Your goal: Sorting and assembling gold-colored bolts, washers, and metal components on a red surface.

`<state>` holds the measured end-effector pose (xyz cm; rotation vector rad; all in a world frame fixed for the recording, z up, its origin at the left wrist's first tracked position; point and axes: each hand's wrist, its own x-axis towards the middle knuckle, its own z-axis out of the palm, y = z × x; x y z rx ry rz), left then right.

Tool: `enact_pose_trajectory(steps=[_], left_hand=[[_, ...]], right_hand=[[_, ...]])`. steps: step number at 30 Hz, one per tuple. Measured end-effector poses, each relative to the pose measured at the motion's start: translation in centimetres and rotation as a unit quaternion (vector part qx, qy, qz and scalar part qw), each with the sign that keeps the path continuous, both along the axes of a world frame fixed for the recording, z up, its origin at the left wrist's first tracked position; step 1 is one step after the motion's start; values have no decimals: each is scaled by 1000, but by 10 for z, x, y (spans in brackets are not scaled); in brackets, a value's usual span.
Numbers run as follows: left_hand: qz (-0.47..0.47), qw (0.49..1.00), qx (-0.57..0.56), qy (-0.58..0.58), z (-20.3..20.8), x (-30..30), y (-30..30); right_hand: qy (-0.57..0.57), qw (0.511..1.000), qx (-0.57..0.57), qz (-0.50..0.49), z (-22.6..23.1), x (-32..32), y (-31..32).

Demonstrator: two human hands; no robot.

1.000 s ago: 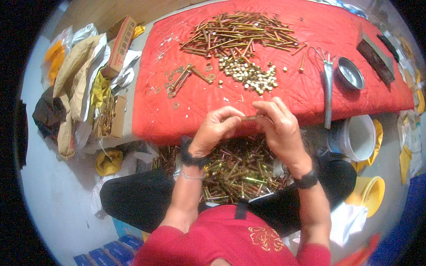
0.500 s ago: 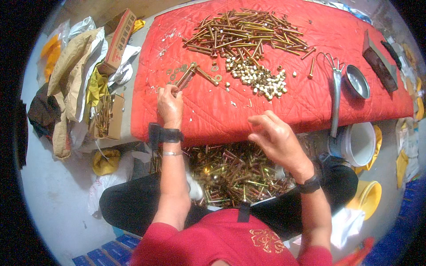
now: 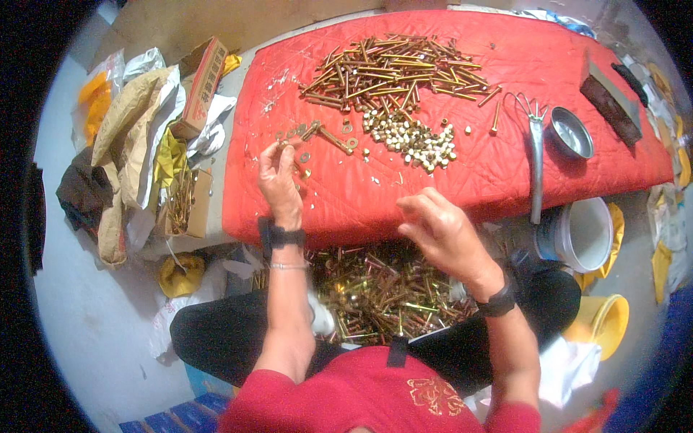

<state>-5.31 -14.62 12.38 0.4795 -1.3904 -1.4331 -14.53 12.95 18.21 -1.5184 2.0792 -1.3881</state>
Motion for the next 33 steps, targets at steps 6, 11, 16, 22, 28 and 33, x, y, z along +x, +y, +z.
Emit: enact_pose_trajectory(steps=[6, 11, 16, 22, 28, 33], left_hand=[[-102, 990, -66, 69, 15, -1, 63], [-233, 971, -44, 11, 26, -1, 104], [-303, 952, -45, -27, 24, -2, 122], [-309, 938, -107, -115, 10, 0, 132], [-253, 934, -175, -180, 20, -6, 148], [-430, 796, -294, -308, 48, 16, 111]], right_hand=[[20, 998, -56, -26, 6, 0, 4], [6, 991, -123, -58, 7, 0, 9], [-11, 979, -193, -64, 12, 4, 8], [159, 975, -134, -82, 6, 2, 5], [180, 971, -69, -144, -5, 0, 3], [5, 999, 20, 39, -4, -8, 11]])
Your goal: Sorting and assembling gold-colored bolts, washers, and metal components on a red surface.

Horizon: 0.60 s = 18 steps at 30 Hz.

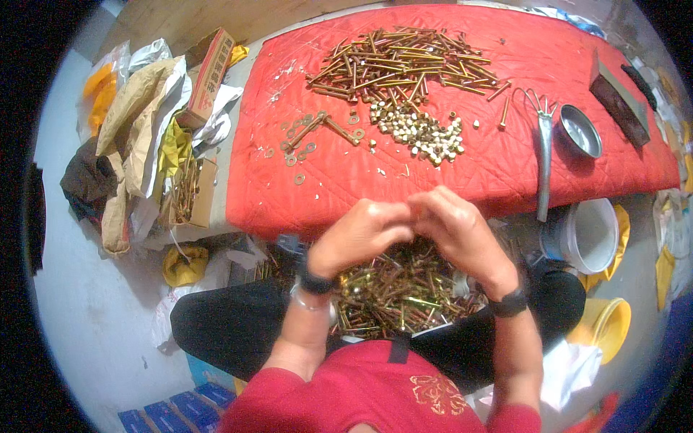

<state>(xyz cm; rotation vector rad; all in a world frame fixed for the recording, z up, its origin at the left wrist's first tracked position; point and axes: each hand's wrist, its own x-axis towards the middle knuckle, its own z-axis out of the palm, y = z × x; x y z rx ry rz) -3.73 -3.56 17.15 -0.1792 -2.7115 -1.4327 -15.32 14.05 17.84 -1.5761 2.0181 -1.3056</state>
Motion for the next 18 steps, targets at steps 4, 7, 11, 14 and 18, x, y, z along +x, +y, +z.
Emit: enact_pose_trajectory(steps=[4, 7, 11, 14, 18], left_hand=[[107, 988, 113, -9, 5, 10, -51], [399, 904, 6, 155, -36, -5, -119], [518, 820, -204, 130, -81, -28, -181], [506, 816, -254, 117, -102, -37, -195], [530, 822, -54, 200, -108, -30, -208]], right_hand=[[13, 999, 28, -27, 9, 1, -1], [0, 998, 32, -52, 4, 0, -7], [-17, 998, 47, -36, -5, 4, -14], [-6, 998, 49, -28, -9, 5, -17], [-6, 999, 39, -25, -6, 9, -20]])
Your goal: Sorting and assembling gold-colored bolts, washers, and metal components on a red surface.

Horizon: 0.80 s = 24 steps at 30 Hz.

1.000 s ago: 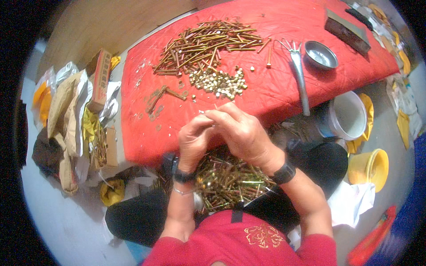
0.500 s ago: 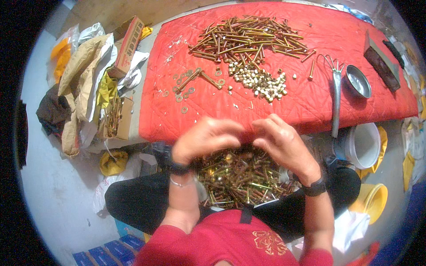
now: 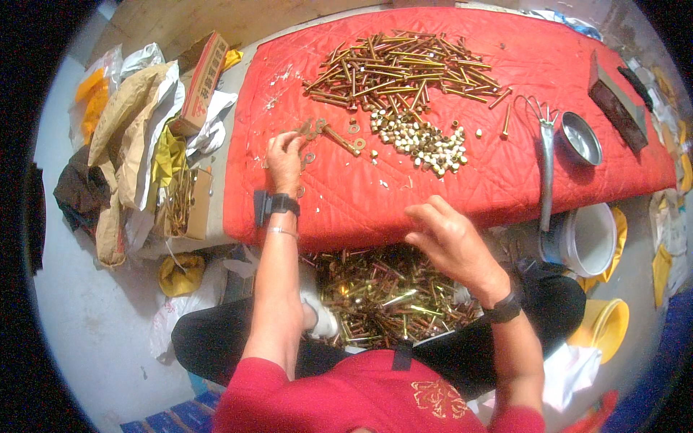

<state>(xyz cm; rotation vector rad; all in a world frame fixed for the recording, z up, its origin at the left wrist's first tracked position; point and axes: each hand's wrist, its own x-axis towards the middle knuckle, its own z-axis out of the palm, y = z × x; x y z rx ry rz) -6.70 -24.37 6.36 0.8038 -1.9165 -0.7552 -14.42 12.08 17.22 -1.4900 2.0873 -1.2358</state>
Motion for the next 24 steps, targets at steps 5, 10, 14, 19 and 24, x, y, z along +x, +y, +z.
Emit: enact_pose_trajectory(steps=[5, 10, 14, 19, 24], left_hand=[[-246, 873, 337, 253, 30, 10, 42], [-451, 807, 274, 265, 61, 10, 114], [-519, 784, 263, 217, 64, 7, 151], [-533, 782, 292, 137, 69, 6, 182], [-542, 779, 312, 45, 63, 7, 195]], right_hand=[[31, 999, -19, -12, 2, -2, 5], [26, 995, -96, -28, 14, -1, 9], [-7, 988, -147, -45, 21, 1, 12], [32, 973, -215, -76, 23, 1, 18], [136, 961, -230, -71, 19, -2, 19]])
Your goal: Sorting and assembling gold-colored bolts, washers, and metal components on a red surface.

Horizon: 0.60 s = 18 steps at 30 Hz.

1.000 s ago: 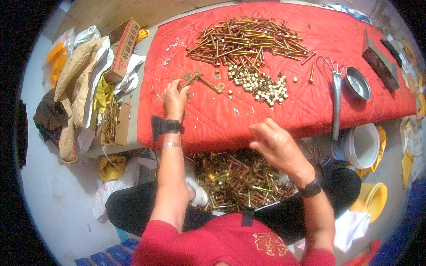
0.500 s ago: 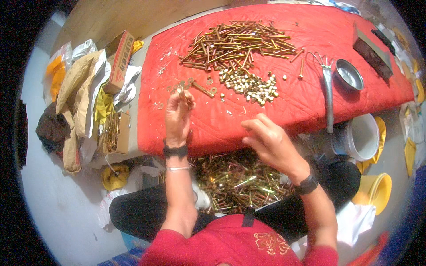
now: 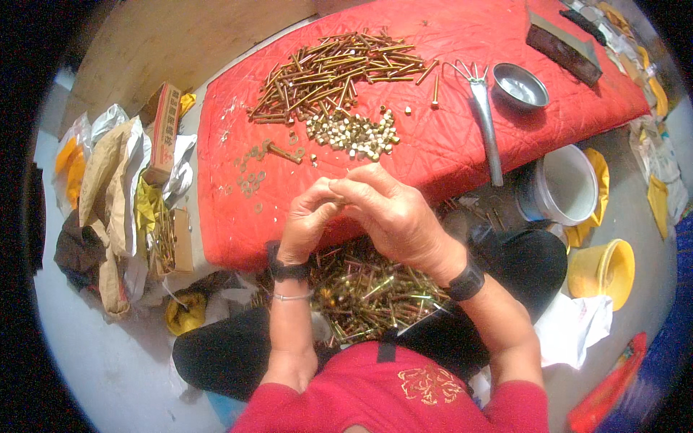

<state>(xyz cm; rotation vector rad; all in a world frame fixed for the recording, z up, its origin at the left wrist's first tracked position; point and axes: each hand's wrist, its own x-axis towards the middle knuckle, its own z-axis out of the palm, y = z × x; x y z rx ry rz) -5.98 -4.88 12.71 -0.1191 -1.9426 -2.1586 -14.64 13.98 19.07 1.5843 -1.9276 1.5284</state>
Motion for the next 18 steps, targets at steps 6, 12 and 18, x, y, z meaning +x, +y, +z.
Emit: enact_pose_trajectory(steps=[6, 12, 18], left_hand=[[15, 998, 29, -50, -2, 1, 21], [70, 994, -64, -57, -6, 1, 20], [63, 994, -70, -63, -7, 3, 15]], right_hand=[[85, 988, 85, -100, -2, 0, 4], [-37, 979, 141, -140, -4, -2, 3], [35, 969, 218, -111, -11, -2, 2]])
